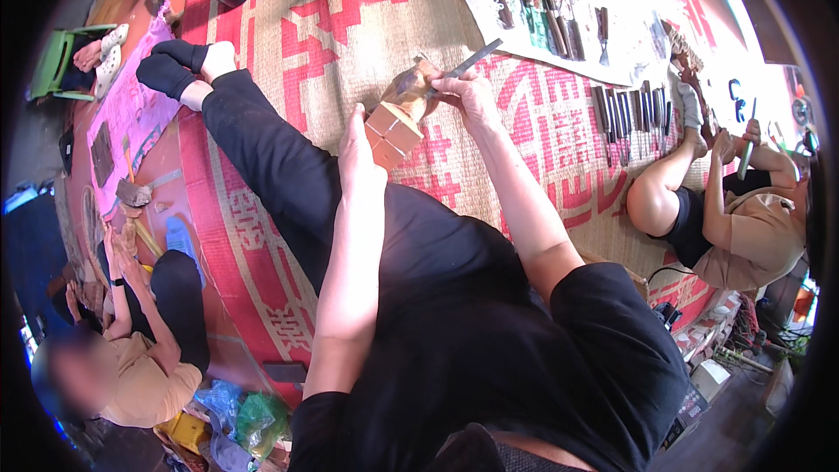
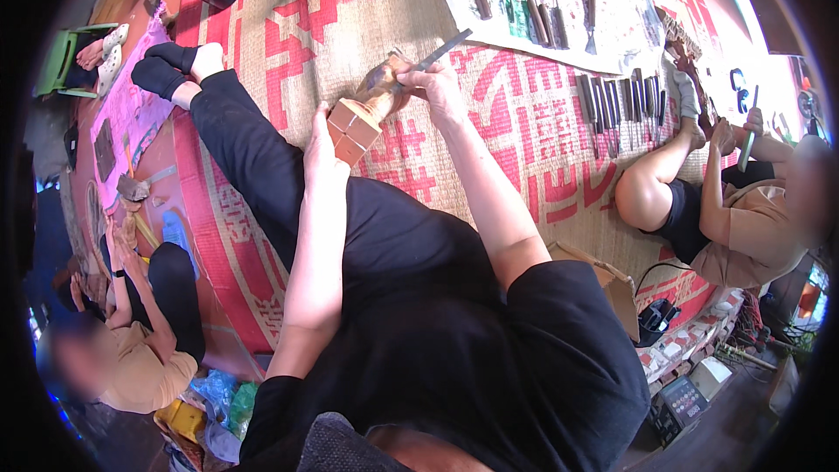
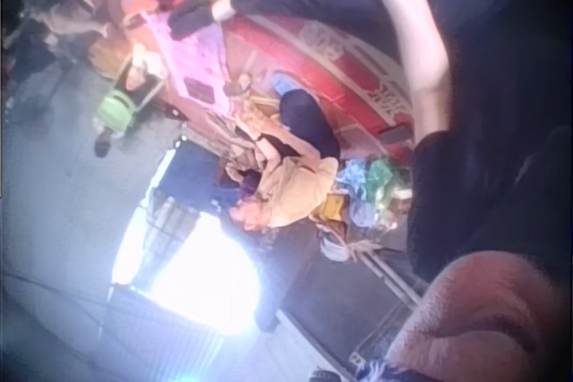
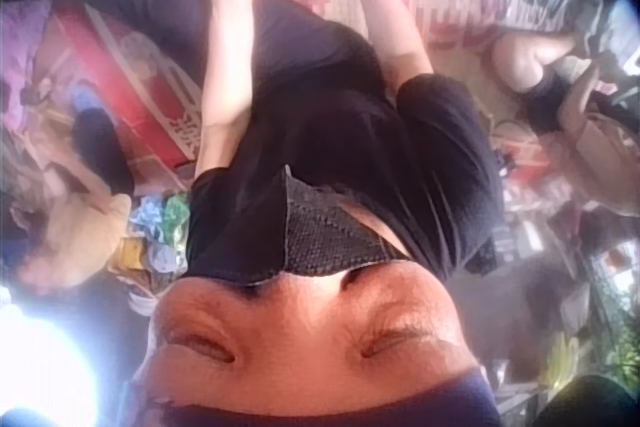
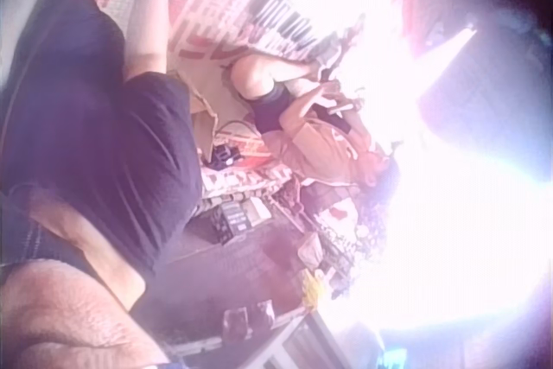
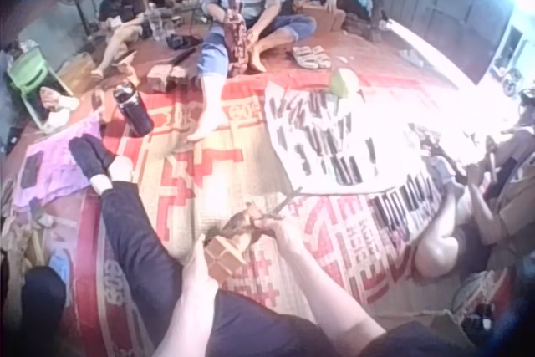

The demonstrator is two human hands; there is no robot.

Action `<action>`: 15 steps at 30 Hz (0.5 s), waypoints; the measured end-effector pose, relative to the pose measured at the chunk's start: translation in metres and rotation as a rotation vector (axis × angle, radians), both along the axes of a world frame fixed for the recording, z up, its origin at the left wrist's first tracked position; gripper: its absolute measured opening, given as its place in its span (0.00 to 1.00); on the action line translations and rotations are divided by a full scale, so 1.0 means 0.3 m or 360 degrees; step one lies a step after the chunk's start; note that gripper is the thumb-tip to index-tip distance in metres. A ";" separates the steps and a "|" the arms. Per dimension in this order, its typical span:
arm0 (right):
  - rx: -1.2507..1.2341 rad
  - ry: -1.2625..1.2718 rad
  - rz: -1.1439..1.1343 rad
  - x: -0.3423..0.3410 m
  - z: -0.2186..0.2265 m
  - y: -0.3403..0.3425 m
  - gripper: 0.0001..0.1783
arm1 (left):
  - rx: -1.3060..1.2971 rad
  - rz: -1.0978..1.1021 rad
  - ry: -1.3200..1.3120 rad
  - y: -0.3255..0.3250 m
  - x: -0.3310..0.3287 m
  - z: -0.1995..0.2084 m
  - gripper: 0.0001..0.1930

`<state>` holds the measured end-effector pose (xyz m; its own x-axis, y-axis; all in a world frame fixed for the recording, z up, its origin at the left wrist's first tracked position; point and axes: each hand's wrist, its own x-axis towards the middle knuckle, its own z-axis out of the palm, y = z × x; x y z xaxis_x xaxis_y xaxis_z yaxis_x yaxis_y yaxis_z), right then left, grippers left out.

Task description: The person sits on a mat and carves a small wooden block using a knife. They hold the wood in their left hand and use the knife in their right hand to shape the object, occasionally rotating it to work on different sides.

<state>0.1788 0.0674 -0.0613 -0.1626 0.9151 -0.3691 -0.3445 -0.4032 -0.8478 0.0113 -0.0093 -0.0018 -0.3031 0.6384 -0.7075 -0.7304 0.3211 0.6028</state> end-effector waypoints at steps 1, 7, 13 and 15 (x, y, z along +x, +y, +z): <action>0.0014 0.0023 -0.0003 -0.008 0.009 -0.002 0.10 | 0.0000 0.0002 -0.0027 0.001 -0.002 0.004 0.20; 0.0112 -0.0037 0.0085 -0.018 -0.014 -0.012 0.08 | 0.0092 -0.0006 0.0135 0.001 -0.002 -0.056 0.21; -0.0026 0.0106 -0.0083 0.003 -0.002 0.002 0.09 | 0.0035 0.0019 0.0039 -0.002 -0.002 -0.015 0.23; 0.0115 -0.0030 0.0088 -0.018 0.021 -0.020 0.10 | 0.0003 0.0020 0.0066 -0.007 0.002 0.015 0.23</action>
